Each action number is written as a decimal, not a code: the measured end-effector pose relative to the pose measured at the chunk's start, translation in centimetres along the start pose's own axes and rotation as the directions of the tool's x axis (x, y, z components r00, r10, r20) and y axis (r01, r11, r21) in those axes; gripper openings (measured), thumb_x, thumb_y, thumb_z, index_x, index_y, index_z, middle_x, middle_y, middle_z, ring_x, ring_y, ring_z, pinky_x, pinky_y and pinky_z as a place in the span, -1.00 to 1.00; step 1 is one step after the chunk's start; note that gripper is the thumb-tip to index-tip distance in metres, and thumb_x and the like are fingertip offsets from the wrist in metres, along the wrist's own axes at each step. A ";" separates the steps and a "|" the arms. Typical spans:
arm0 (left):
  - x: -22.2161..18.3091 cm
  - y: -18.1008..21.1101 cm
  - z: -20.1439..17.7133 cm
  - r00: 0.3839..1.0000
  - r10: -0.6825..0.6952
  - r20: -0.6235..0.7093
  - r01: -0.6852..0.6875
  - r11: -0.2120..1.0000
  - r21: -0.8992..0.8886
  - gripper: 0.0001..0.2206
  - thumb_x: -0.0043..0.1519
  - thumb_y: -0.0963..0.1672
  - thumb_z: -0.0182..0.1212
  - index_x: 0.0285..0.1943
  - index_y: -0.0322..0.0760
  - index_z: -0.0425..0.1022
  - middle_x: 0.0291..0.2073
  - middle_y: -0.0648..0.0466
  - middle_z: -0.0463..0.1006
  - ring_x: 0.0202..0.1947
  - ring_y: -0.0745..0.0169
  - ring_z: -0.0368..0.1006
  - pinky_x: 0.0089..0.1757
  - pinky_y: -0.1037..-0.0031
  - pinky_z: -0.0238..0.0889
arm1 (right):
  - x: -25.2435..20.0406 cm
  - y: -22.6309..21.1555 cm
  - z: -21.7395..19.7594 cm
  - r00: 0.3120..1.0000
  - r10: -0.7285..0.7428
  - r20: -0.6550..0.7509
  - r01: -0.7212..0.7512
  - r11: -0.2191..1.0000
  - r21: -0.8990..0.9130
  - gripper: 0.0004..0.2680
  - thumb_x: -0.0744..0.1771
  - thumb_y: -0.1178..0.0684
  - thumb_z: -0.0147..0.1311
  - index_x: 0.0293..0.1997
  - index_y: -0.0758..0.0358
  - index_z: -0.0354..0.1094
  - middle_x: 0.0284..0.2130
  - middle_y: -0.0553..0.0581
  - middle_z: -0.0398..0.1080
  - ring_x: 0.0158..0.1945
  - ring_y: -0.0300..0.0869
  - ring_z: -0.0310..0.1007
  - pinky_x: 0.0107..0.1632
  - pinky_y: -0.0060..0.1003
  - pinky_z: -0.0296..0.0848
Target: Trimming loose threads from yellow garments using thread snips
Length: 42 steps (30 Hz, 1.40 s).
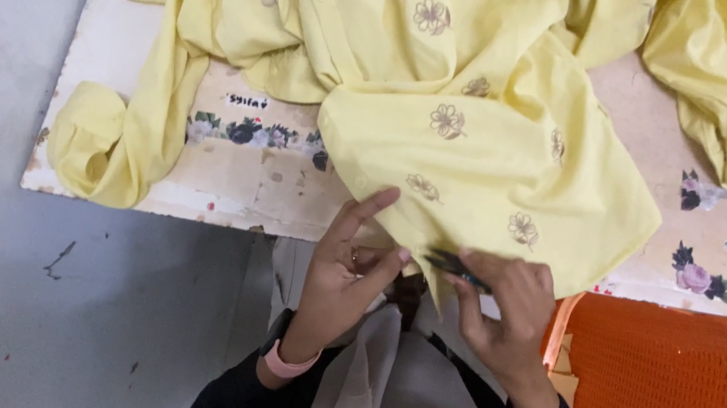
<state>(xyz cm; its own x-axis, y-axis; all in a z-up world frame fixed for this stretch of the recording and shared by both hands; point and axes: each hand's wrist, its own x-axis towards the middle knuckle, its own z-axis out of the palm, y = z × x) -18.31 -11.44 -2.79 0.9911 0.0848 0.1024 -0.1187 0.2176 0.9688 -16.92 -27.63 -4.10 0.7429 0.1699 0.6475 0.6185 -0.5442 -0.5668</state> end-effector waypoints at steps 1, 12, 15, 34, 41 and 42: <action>0.1 -0.6 -0.2 1.000 0.004 0.004 -0.004 1.000 0.000 -0.58 0.04 -0.27 0.05 0.12 -0.46 0.14 -0.10 -0.09 0.19 -0.28 0.18 0.39 -0.23 0.44 0.38 | 0.1 -0.1 0.0 1.000 -0.002 -0.005 0.002 1.000 -0.003 -0.87 0.13 0.17 0.16 -0.35 0.23 0.36 -0.50 0.03 0.39 -0.50 -0.11 0.34 -0.33 -0.31 0.19; 0.5 -0.8 0.1 1.000 0.011 -0.002 -0.011 0.999 0.038 -0.58 0.03 -0.28 0.07 0.11 -0.42 0.18 -0.11 -0.13 0.21 -0.26 0.26 0.32 -0.27 0.45 0.38 | 0.9 -0.8 0.3 0.997 0.076 0.021 -0.077 0.994 0.076 -0.88 0.14 0.15 0.15 -0.36 0.22 0.37 -0.58 0.01 0.39 -0.64 -0.15 0.26 -0.42 -0.35 0.16; 0.5 -1.0 -0.1 1.000 0.013 -0.003 -0.013 1.000 0.000 -0.58 0.02 -0.29 0.07 0.11 -0.42 0.19 -0.10 -0.10 0.22 -0.29 0.29 0.39 -0.26 0.45 0.37 | 1.1 -0.8 0.6 0.994 0.109 0.027 -0.111 0.990 0.084 -0.89 0.13 0.15 0.15 -0.38 0.19 0.39 -0.65 -0.06 0.36 -0.67 -0.22 0.25 -0.40 -0.42 0.18; -0.1 2.2 -1.1 0.976 -0.096 0.196 0.015 0.925 0.379 -0.82 0.01 -0.22 0.13 -0.21 -0.32 0.48 -0.37 -0.12 0.43 -0.24 0.02 0.38 -0.26 0.35 0.34 | 4.1 1.4 2.6 0.881 0.427 0.202 -0.472 0.819 0.327 -0.84 0.21 0.18 0.05 -0.21 0.31 0.21 -0.53 0.18 0.30 -0.41 -0.13 0.31 -0.32 -0.28 0.27; -1.8 0.8 -1.8 0.937 -0.305 0.172 0.267 0.940 0.211 -0.65 -0.06 -0.26 0.20 -0.06 -0.44 0.37 -0.21 -0.19 0.35 -0.25 -0.05 0.40 -0.26 0.27 0.36 | 3.9 1.6 2.5 0.917 0.347 0.195 -0.389 0.884 0.258 -0.80 0.19 0.10 0.12 -0.21 0.27 0.23 -0.53 0.16 0.29 -0.41 -0.10 0.34 -0.33 -0.30 0.30; -1.8 0.8 -1.9 0.943 -0.295 0.156 0.266 0.947 0.182 -0.63 -0.07 -0.27 0.20 -0.04 -0.45 0.35 -0.17 -0.20 0.34 -0.17 -0.04 0.35 -0.22 0.26 0.33 | 3.9 1.7 2.5 0.935 0.309 0.176 -0.346 0.902 0.258 -0.77 0.17 0.05 0.16 -0.22 0.25 0.24 -0.51 0.16 0.30 -0.39 -0.11 0.35 -0.31 -0.33 0.32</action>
<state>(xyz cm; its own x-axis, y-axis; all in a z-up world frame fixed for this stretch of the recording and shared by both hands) -20.33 -9.57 -2.64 0.9788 -0.1354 -0.1540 0.1621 0.0514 0.9854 -12.33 -25.79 -3.78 0.9304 0.1350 0.3409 0.3667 -0.3379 -0.8668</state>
